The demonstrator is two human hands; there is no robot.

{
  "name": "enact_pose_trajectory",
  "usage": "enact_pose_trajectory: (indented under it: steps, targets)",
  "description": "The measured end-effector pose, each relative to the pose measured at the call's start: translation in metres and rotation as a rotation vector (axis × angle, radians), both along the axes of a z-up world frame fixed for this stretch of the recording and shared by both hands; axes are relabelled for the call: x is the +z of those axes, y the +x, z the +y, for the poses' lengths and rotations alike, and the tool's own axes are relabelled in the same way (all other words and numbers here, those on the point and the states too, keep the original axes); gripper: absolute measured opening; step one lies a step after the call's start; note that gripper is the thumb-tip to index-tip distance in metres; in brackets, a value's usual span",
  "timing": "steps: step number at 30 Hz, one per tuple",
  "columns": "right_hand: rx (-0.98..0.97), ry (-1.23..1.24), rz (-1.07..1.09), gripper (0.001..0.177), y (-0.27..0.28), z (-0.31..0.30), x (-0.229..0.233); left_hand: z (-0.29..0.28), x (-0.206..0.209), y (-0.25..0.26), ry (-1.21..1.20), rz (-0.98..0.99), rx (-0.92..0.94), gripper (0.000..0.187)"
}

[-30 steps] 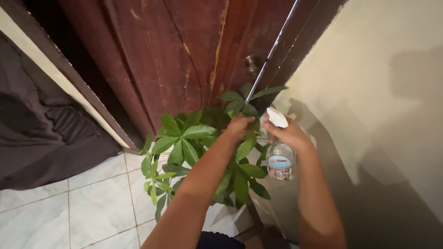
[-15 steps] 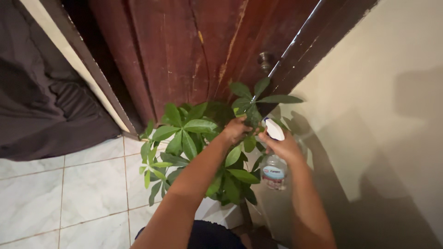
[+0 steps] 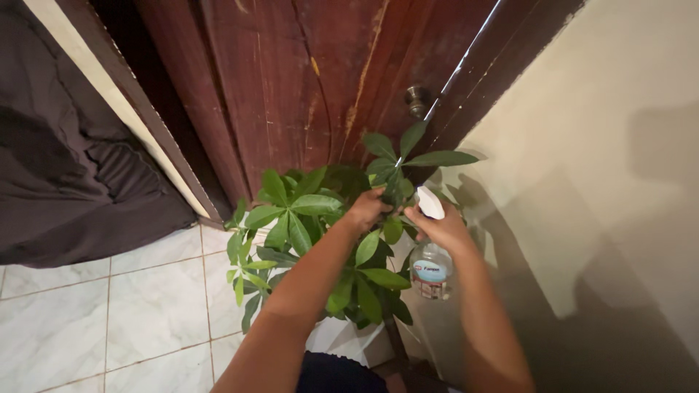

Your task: The person sprays water onto the leaves of a potted plant using a spray bottle. They hold the leaves with one hand to position them while spraying with the other, moving around the plant to cover different sections.

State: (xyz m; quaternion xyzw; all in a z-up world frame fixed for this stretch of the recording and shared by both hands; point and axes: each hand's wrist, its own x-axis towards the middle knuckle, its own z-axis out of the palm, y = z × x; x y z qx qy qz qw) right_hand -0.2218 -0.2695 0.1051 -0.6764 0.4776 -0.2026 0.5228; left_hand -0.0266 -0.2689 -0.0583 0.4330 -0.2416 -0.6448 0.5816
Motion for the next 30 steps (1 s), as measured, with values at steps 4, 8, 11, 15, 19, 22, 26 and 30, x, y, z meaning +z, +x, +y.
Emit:
enact_pose_trajectory:
  steps: [4,8,11,15,19,22,26,30]
  targets:
    - [0.036,-0.003,0.057,0.037,0.005,-0.003,-0.005,0.000,-0.003,0.002,0.003,0.064,-0.008,0.049]
    - [0.032,0.006,-0.040,0.035,0.006,0.003,-0.007,0.002,-0.004,0.002,-0.015,0.059,-0.032,0.047]
    - [0.035,-0.018,-0.061,0.034,0.008,0.003,-0.005,-0.002,-0.006,0.001,-0.060,0.100,-0.001,0.035]
    - [-0.060,-0.018,-0.006,0.036,0.008,0.005,-0.005,0.002,-0.005,-0.008,-0.015,0.069,0.089,0.031]
    - [-0.098,-0.001,0.034,0.037,0.005,0.008,-0.008,0.005,0.001,-0.011,0.072,-0.066,0.129,0.033]
    - [-0.112,0.018,-0.013,0.036,0.002,0.004,-0.017,0.006,-0.003,-0.012,0.077,-0.106,0.110,0.035]
    - [-0.073,-0.023,-0.064,0.036,-0.001,0.001,-0.027,0.005,-0.009,-0.010,0.086,-0.107,0.054,0.033]
    - [-0.073,0.003,-0.041,0.033,-0.001,0.004,-0.026,-0.004,-0.025,-0.011,0.099,-0.117,0.064,0.037]
